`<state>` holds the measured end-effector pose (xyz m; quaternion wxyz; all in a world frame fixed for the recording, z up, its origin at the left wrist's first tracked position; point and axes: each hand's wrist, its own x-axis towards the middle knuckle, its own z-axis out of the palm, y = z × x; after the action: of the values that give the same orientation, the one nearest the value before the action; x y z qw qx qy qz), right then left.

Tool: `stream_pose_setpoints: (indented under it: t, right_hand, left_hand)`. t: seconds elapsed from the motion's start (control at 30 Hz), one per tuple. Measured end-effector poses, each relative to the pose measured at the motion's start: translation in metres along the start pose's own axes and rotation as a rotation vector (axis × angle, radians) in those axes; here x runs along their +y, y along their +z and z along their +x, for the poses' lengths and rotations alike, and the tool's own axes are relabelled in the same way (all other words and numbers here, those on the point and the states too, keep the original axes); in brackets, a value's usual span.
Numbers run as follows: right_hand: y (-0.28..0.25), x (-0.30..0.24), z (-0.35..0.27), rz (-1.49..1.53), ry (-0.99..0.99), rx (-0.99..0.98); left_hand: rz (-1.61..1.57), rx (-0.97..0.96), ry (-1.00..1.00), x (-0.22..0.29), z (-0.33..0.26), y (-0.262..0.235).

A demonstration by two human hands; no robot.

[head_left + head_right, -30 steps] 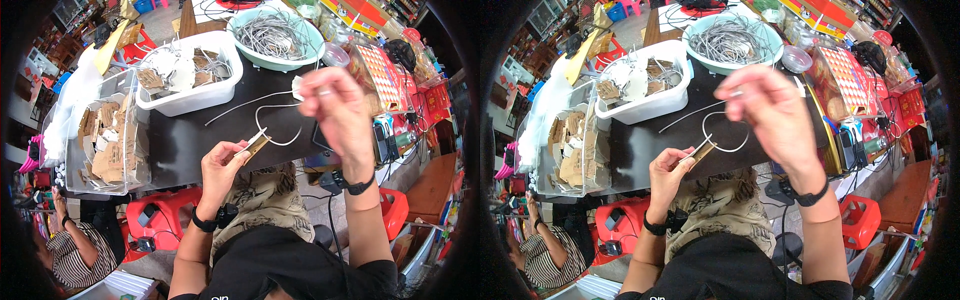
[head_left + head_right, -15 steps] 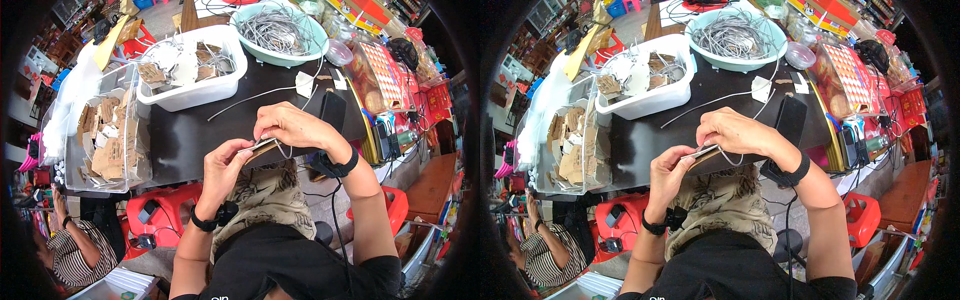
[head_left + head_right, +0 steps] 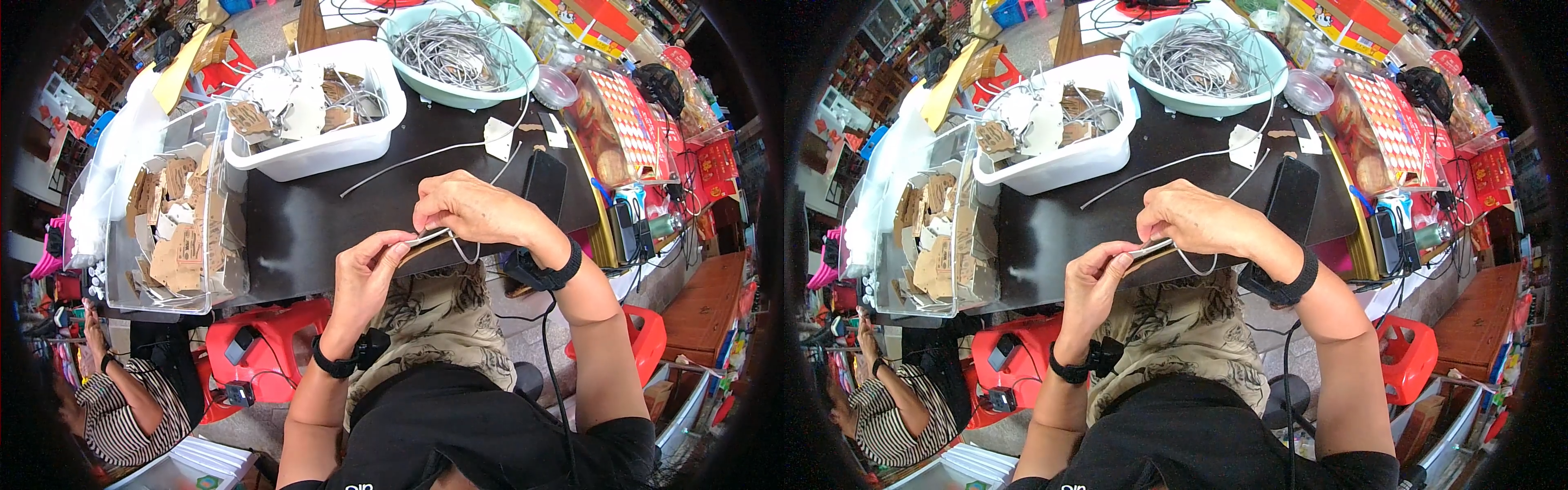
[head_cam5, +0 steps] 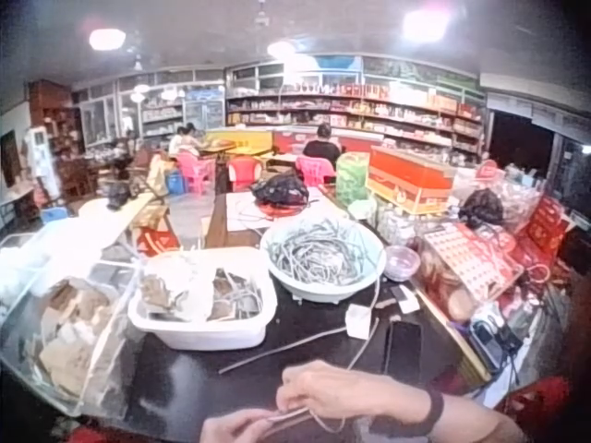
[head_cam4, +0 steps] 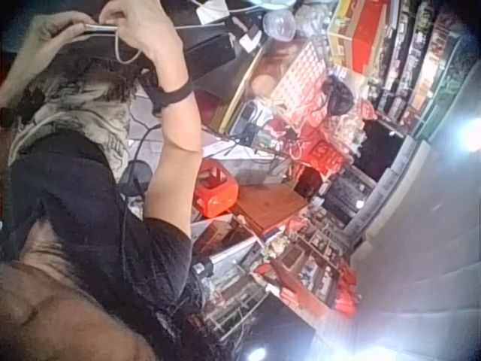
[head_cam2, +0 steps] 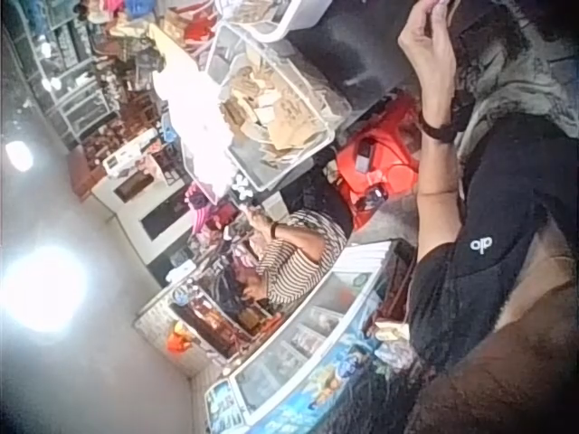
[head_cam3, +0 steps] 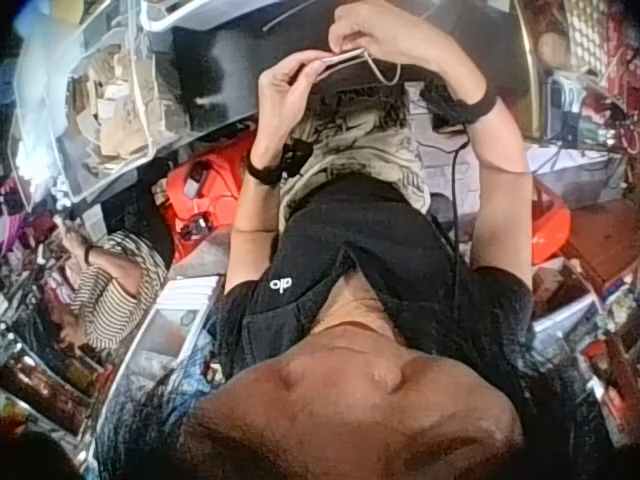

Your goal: Tying strings to paper tags for products.

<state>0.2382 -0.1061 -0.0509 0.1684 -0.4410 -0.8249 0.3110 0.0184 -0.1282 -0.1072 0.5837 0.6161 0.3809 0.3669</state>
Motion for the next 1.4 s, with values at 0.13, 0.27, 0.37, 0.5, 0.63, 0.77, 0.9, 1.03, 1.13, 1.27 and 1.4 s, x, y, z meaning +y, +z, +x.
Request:
stream_pose_setpoints:
  t: [0.13,0.27,0.37,0.5,0.63,0.77,0.9,1.03,1.13,1.27,1.4]
  right_hand:
    - [0.002,0.003,0.000,-0.014,-0.017,0.031]
    - [0.000,0.001,0.001,0.009,-0.020,0.010]
    - [0.000,0.000,0.002,0.043,0.029,-0.017]
    - [0.002,0.000,0.003,-0.003,-0.001,0.003]
    - [0.005,0.003,0.005,0.017,-0.020,0.002]
    - [0.006,0.004,0.005,0.024,-0.020,0.005]
    - [0.004,0.003,0.008,0.058,0.007,-0.043]
    - [0.008,0.004,0.006,0.034,-0.021,0.010]
    - [0.008,0.002,0.009,0.101,-0.025,0.001]
    - [0.005,0.001,0.012,0.207,0.046,-0.018]
    - [0.003,0.004,0.012,0.199,0.058,-0.039]
  left_hand:
    - [-0.049,0.024,0.014,0.002,0.000,0.002]
    - [-0.043,-0.009,-0.002,-0.001,-0.001,0.000]
    - [-0.044,-0.016,-0.012,-0.005,0.000,-0.001]
    - [-0.038,-0.018,-0.027,-0.007,0.000,-0.001]
    - [-0.039,-0.017,-0.027,-0.011,0.000,-0.001]
    - [-0.064,-0.020,-0.025,-0.012,0.001,-0.001]
    - [-0.073,-0.012,-0.041,-0.013,0.001,-0.001]
    - [-0.045,-0.037,-0.043,-0.011,0.000,-0.001]
    - [-0.048,-0.041,-0.033,-0.012,0.001,-0.002]
    - [-0.024,-0.022,0.009,-0.015,0.002,-0.002]
    - [-0.026,-0.018,0.013,-0.016,0.003,0.000]
